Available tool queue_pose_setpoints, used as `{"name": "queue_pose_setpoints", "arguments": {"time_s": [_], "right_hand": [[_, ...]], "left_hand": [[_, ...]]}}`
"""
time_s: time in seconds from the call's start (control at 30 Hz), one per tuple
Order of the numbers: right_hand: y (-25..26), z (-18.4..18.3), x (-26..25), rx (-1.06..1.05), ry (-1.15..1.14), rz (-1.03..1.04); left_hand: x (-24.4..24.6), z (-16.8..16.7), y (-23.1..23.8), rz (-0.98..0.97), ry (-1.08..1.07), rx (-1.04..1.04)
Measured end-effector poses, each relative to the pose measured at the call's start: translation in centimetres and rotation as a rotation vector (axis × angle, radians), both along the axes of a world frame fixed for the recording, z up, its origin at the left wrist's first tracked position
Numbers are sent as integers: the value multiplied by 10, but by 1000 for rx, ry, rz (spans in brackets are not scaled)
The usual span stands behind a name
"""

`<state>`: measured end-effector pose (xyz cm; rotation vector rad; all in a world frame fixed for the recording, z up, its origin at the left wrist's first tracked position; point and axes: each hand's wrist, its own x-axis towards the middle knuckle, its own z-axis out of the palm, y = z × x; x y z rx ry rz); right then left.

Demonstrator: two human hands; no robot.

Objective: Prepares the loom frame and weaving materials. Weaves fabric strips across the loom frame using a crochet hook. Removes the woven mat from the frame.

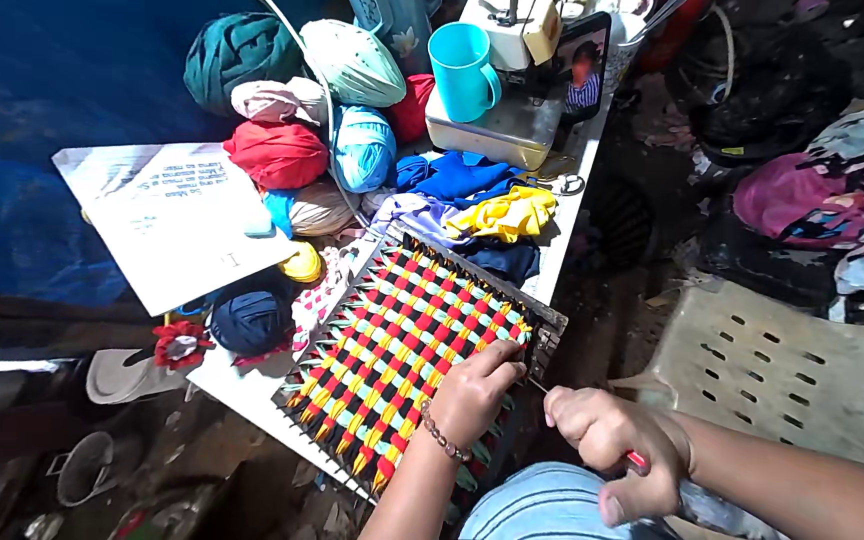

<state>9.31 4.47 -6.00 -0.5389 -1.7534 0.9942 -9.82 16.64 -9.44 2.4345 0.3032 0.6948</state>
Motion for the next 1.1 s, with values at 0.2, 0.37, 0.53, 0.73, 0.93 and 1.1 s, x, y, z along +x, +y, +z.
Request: {"name": "queue_pose_setpoints", "arguments": {"time_s": [0.2, 0.37, 0.53, 0.73, 0.93, 1.1], "right_hand": [[1, 17, 2, -370, 348, -194], [18, 46, -7, -751, 746, -331], [18, 43, -9, -753, 739, -358], [-2, 25, -20, -447, 385, -405], [9, 46, -24, -595, 618, -492], [48, 64, -5, -845, 833, -633]], "left_hand": [[0, -1, -7, -2, -43, 10], [0, 1, -12, 44, -80, -34], [-17, 13, -40, 207, 54, -171], [-13, 5, -53, 307, 106, -59], [1, 0, -51, 347, 38, -24], [29, 1, -46, 449, 30, -24]]}}
